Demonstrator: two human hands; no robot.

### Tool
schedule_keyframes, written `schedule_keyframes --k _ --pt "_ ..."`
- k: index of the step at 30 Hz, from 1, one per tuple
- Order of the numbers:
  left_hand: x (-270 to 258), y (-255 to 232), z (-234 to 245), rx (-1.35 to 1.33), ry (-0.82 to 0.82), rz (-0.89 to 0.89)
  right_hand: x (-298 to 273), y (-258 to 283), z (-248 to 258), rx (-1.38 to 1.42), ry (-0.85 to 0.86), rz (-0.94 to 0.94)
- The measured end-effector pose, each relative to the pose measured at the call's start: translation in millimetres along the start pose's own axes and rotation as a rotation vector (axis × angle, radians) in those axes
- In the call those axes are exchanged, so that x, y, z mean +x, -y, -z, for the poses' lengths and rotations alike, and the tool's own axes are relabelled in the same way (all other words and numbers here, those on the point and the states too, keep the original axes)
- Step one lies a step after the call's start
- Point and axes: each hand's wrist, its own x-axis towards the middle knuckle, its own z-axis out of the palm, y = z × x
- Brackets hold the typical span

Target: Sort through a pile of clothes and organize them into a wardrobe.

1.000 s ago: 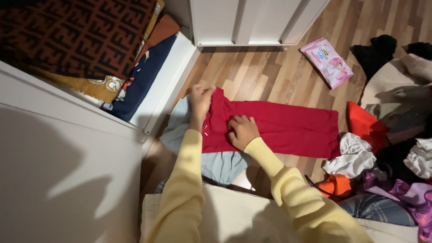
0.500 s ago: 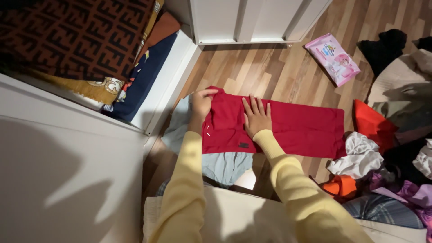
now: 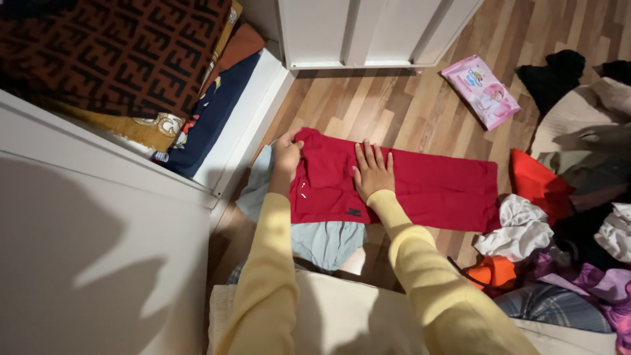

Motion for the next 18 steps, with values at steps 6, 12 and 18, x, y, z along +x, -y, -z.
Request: schedule_keyframes --k 6,12,18 --pt "-20.3 -32.9 -1.4 0.493 -0.144 -0.290 12.0 3.6 13.2 0.162 0.028 -0.066" --pt "-42.0 -68.3 -4.2 0.781 -0.150 -0.856 25.4 41.2 46.9 0.469 -0.021 0.102" --pt "-33.0 -55.0 7.0 0.675 -0.055 -0.608 14.9 54.4 11.9 0.380 0.029 0.186"
